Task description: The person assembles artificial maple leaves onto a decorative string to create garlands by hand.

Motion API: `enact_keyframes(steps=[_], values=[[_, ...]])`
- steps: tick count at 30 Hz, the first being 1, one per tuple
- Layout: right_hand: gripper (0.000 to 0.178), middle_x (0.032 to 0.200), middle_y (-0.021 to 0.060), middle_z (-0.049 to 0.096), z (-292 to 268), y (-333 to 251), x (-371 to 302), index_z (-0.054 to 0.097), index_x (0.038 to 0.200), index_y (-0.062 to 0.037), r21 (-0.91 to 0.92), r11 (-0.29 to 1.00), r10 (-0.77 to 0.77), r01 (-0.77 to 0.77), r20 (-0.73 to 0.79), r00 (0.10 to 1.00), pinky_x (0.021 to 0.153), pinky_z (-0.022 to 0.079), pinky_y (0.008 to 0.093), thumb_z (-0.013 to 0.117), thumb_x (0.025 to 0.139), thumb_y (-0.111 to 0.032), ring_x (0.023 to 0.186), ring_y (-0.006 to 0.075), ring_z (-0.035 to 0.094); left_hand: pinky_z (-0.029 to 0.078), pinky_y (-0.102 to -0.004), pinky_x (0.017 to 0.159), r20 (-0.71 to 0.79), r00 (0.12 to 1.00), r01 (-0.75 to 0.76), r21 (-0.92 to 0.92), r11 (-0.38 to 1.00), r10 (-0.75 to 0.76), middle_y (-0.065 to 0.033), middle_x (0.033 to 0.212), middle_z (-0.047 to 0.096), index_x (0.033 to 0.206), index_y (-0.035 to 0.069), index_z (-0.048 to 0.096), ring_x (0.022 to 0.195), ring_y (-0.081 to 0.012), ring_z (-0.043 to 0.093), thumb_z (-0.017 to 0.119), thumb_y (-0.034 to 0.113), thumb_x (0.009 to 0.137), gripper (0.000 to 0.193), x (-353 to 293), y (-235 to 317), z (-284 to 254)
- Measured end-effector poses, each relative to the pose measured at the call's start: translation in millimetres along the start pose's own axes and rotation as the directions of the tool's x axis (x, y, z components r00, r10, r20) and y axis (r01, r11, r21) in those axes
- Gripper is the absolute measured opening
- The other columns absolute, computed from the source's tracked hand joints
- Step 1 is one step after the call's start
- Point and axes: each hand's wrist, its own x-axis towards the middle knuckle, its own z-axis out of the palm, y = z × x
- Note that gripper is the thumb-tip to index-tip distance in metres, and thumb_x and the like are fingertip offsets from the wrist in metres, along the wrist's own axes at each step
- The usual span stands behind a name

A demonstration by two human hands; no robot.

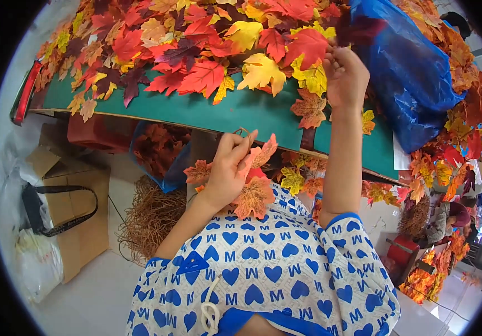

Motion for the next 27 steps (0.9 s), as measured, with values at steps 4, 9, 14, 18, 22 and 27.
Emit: enact_keyframes(steps=[4, 9, 14, 18, 22, 27], values=[[0.019, 0.082, 0.0062, 0.059, 36.4, 23.1, -77.2, 0.061, 0.098, 0.0030, 0.300, 0.943, 0.127, -0.144, 0.075, 0.989, 0.070, 0.050, 0.0257, 0.054, 0.090, -0.012, 0.075, 0.0122, 0.058, 0.042, -0.0299, 0.070, -0.004, 0.997, -0.074, 0.281, 0.957, 0.079, -0.0135, 0.092, 0.042, 0.125, -0.003, 0.051, 0.081, -0.0251, 0.048, 0.056, -0.008, 0.077, 0.049, 4.0, -3.7, 12.6], [0.021, 0.104, 0.0067, 0.060, 43.9, 84.1, -148.5, 0.062, 0.107, 0.0044, 0.028, 0.986, 0.158, -0.163, 0.145, 0.977, 0.069, 0.046, 0.0228, 0.056, 0.089, -0.005, 0.076, 0.0093, 0.056, 0.042, -0.0386, 0.087, -0.147, 0.988, 0.033, -0.072, 0.997, -0.043, -0.0177, 0.109, 0.049, 0.117, -0.004, 0.050, 0.102, -0.0333, 0.050, 0.056, -0.004, 0.077, 0.040, 13.6, -16.9, 25.0], [0.011, 0.098, 0.0060, 0.065, 14.2, 96.7, -154.8, 0.066, 0.095, 0.0025, 0.095, 0.990, 0.105, -0.100, -0.054, 0.993, 0.069, 0.049, 0.0225, 0.061, 0.087, -0.004, 0.078, 0.0098, 0.060, 0.043, -0.0367, 0.089, -0.183, 0.983, 0.047, 0.106, 0.993, -0.027, -0.0191, 0.117, 0.053, 0.111, 0.003, 0.057, 0.107, -0.0345, 0.054, 0.061, -0.005, 0.077, 0.035, 0.3, -28.7, 6.6], [0.010, 0.090, 0.0091, 0.067, 7.2, 98.4, -157.0, 0.064, 0.093, 0.0027, 0.116, 0.946, 0.306, -0.303, -0.010, 0.952, 0.066, 0.053, 0.0249, 0.065, 0.084, -0.002, 0.074, 0.0116, 0.063, 0.052, -0.0301, 0.073, -0.274, 0.961, -0.032, 0.062, 0.998, 0.048, -0.0129, 0.096, 0.061, 0.103, -0.002, 0.064, 0.078, -0.0249, 0.064, 0.068, -0.004, 0.075, 0.029, 5.5, -20.1, 1.6], [0.013, 0.083, 0.0093, 0.065, 3.5, 91.2, -155.2, 0.064, 0.090, 0.0040, 0.067, 0.876, 0.475, -0.477, 0.042, 0.879, 0.056, 0.054, 0.0248, 0.066, 0.084, -0.007, 0.067, 0.0126, 0.063, 0.053, -0.0204, 0.067, -0.200, 0.937, 0.131, -0.561, 0.818, -0.287, -0.0024, 0.083, 0.057, 0.118, 0.001, 0.060, 0.074, -0.0096, 0.060, 0.062, -0.008, 0.080, 0.039, 9.1, -10.4, -4.4], [0.016, 0.074, 0.0070, 0.061, 4.3, 87.4, -154.9, 0.061, 0.084, 0.0036, 0.132, 0.798, 0.568, -0.588, 0.159, 0.807, 0.052, 0.052, 0.0246, 0.063, 0.088, -0.012, 0.058, 0.0108, 0.057, 0.053, -0.0220, 0.064, 0.035, 0.912, 0.261, -0.819, 0.511, -0.410, -0.0037, 0.077, 0.060, 0.129, -0.001, 0.048, 0.070, -0.0120, 0.062, 0.061, -0.006, 0.082, 0.048, 8.4, -12.0, -7.3]])
